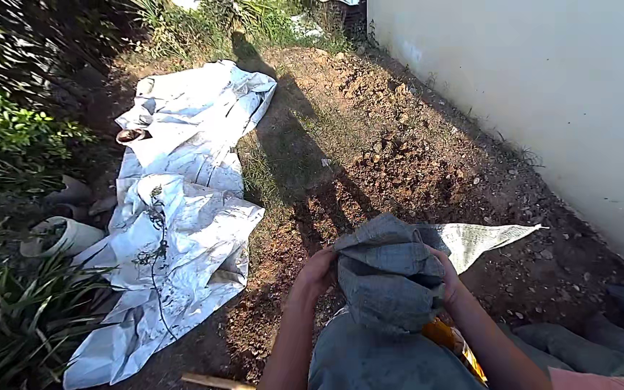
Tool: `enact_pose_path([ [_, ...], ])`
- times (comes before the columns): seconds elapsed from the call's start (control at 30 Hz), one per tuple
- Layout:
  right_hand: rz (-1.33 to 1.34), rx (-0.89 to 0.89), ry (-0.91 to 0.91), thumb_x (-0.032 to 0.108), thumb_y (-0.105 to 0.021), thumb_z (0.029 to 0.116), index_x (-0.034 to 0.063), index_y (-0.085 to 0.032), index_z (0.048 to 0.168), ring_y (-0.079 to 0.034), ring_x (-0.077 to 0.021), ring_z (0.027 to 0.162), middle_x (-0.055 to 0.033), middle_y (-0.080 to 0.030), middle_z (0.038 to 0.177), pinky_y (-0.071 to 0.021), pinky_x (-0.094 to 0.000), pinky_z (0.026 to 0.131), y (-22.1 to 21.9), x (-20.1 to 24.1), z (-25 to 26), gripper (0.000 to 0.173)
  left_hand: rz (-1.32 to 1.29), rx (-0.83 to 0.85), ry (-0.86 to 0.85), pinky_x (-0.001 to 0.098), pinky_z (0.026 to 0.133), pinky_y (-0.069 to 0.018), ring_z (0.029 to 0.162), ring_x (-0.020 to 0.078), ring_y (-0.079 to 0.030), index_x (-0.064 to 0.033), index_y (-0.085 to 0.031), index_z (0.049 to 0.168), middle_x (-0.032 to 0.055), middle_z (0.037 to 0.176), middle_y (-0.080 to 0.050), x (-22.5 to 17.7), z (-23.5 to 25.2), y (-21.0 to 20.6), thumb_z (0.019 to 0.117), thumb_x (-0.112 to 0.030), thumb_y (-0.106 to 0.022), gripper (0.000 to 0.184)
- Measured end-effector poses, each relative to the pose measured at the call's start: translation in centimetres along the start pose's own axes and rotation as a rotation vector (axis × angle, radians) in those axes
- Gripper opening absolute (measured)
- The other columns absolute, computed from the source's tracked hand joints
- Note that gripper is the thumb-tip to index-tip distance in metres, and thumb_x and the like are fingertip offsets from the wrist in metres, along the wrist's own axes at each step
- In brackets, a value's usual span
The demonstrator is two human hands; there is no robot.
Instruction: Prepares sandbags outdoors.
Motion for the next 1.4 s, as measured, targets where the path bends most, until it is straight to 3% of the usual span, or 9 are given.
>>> enact_pose_path([
  [0.2,-0.177,-0.395,0.172,0.048,-0.040,0.1063,0.0094,-0.066,0.122,-0.072,-0.0253,0.096,-0.0138,-0.074,0.104,-0.0597,-0.0493,0.083,8.2,3.7,1.8,0.049,-0.402,0.238,0.282,0.0388,0.073,-0.0629,0.081,0.0228,-0.074,-0.0021,-0.064,0.104,0.0157,0.090,-0.073,-1.2,-4.6,-5.2,0.1074,-0.023,-0.040,0.032],
  [0.37,-0.294,-0.434,0.302,0.043,-0.047,0.1059,0.0128,-0.069,0.110,-0.071,-0.0143,0.078,-0.0042,-0.073,0.088,-0.0595,-0.0357,0.067,6.3,5.4,2.9,0.037,-0.295,0.561,0.156,0.0291,0.069,-0.0610,0.072,0.0106,-0.072,-0.0145,-0.071,0.075,0.0047,0.077,-0.075,-3.2,-9.1,-8.3,0.0819,-0.011,-0.053,0.020],
  [0.5,-0.244,-0.382,0.283,0.040,-0.052,0.1025,0.0156,-0.069,0.102,-0.069,-0.0116,0.073,-0.0012,-0.071,0.083,-0.0594,-0.0334,0.062,2.4,5.0,2.8,0.030,-0.032,1.006,0.056,0.0207,0.082,-0.0584,0.088,-0.0015,-0.071,-0.0282,-0.078,0.097,-0.0104,0.095,-0.077,-4.4,-13.8,-9.5,0.0909,-0.028,-0.068,0.013],
  [0.77,-0.249,-0.011,-0.076,0.040,-0.037,0.1047,0.0149,-0.071,0.103,-0.074,-0.0152,0.082,-0.0061,-0.075,0.090,-0.0628,-0.0363,0.072,-0.8,1.2,-0.5,0.043,-0.446,0.221,-0.405,0.0318,0.071,-0.0639,0.079,0.0102,-0.074,-0.0201,-0.075,0.096,0.0003,0.087,-0.076,-10.4,-5.1,0.2,0.0746,-0.047,-0.084,0.036],
  [0.9,0.093,0.262,0.093,0.042,-0.055,0.0972,0.0178,-0.078,0.102,-0.075,-0.0121,0.082,-0.0042,-0.077,0.090,-0.0642,-0.0330,0.074,-4.8,1.7,-2.5,0.033,-0.584,0.360,-0.382,0.0317,0.071,-0.0642,0.079,0.0109,-0.075,-0.0181,-0.076,0.095,0.0021,0.088,-0.077,-8.8,-3.6,-1.9,0.0758,-0.034,-0.085,0.026],
  [1.0,-0.409,-0.130,0.113,0.053,-0.035,0.1077,0.0169,-0.069,0.117,-0.072,-0.0157,0.088,-0.0062,-0.075,0.098,-0.0618,-0.0371,0.076,-1.2,3.4,-0.7,0.051,-0.658,0.374,-0.424,0.0319,0.072,-0.0643,0.082,0.0110,-0.075,-0.0175,-0.075,0.098,0.0020,0.090,-0.076,-9.2,-4.5,-2.4,0.0844,-0.033,-0.075,0.021],
  [1.13,-1.075,-0.519,0.372,0.039,-0.059,0.1045,0.0064,-0.053,0.141,-0.060,-0.0322,0.122,-0.0172,-0.062,0.134,-0.0484,-0.0559,0.102,0.9,7.2,-0.9,0.049,-0.648,0.376,-0.318,0.0351,0.070,-0.0646,0.081,0.0149,-0.075,-0.0150,-0.074,0.100,0.0063,0.091,-0.076,-8.9,-5.2,-3.2,0.0871,-0.031,-0.072,0.020],
  [1.3,-1.418,-0.248,0.281,0.060,-0.071,0.0882,0.0177,-0.025,0.163,-0.048,-0.0326,0.141,-0.0170,-0.043,0.157,-0.0420,-0.0567,0.114,-4.9,4.0,-1.2,0.097,-0.733,0.435,-0.353,0.0350,0.072,-0.0647,0.083,0.0148,-0.076,-0.0145,-0.075,0.101,0.0069,0.093,-0.077,-9.3,-5.7,-4.4,0.0979,-0.035,-0.062,0.024],
  [1.4,-1.139,-0.292,0.224,0.031,-0.072,0.0962,0.0173,-0.038,0.157,-0.060,-0.0275,0.126,-0.0152,-0.059,0.142,-0.0492,-0.0501,0.106,-4.6,2.2,0.6,0.071,-0.668,0.576,-0.278,0.0340,0.073,-0.0647,0.081,0.0141,-0.076,-0.0148,-0.078,0.097,0.0062,0.090,-0.077,-8.3,-6.3,-5.9,0.0881,-0.035,-0.074,0.022],
])
Point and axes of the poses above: each hand's wrist, its own z-axis towards the middle knuckle, its own y-axis out of the back of the hand, x = y × z, the point moved 8 cm from there along z, towards the middle knuckle
